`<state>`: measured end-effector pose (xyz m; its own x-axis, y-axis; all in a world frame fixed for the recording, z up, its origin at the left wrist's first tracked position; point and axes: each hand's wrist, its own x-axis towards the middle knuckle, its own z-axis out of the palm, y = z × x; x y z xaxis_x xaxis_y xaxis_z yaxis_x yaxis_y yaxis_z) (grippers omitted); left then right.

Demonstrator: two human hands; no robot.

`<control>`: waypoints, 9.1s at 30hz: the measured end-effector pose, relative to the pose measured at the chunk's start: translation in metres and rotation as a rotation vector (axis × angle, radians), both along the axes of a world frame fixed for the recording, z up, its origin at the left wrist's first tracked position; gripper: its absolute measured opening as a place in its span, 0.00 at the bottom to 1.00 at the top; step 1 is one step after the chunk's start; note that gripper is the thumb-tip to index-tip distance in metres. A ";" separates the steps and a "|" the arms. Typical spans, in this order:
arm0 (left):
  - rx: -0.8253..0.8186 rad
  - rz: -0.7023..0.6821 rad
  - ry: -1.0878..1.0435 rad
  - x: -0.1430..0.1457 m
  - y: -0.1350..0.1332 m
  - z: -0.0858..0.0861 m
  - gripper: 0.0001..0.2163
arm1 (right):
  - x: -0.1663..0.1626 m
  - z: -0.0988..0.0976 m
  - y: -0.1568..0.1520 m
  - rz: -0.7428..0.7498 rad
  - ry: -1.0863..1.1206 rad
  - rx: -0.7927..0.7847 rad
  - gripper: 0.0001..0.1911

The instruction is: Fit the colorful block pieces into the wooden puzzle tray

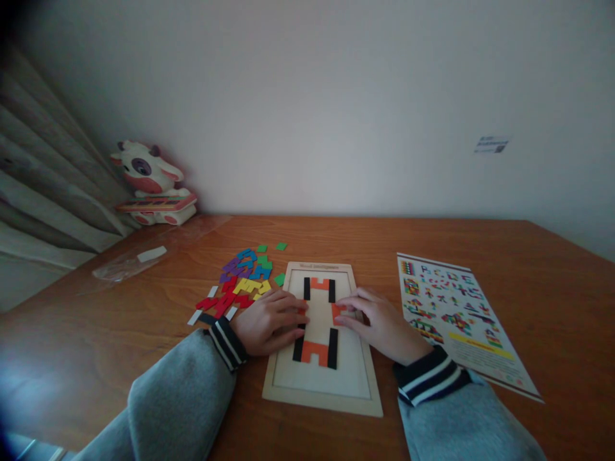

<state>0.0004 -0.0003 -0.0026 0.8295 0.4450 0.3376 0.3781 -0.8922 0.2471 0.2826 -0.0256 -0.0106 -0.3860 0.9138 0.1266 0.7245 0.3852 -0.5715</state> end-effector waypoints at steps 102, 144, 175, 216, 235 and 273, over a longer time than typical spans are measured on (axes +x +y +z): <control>-0.019 0.031 0.026 0.003 -0.007 0.001 0.20 | -0.003 -0.004 -0.002 -0.014 -0.064 0.042 0.29; -0.021 -0.007 0.023 0.007 -0.011 0.003 0.22 | -0.030 -0.005 -0.017 -0.116 -0.203 0.195 0.37; 0.071 0.626 -0.122 -0.060 0.026 -0.028 0.16 | -0.013 -0.027 -0.025 -0.478 0.443 0.127 0.24; 0.065 0.610 -0.095 -0.058 0.034 -0.037 0.13 | -0.018 -0.025 -0.042 -0.560 0.335 0.075 0.26; 0.082 0.702 -0.114 -0.059 0.032 -0.030 0.14 | -0.019 -0.025 -0.041 -0.557 0.292 0.087 0.24; -0.145 0.672 -0.401 -0.054 0.069 -0.039 0.12 | -0.018 -0.028 -0.033 -0.548 0.422 0.010 0.25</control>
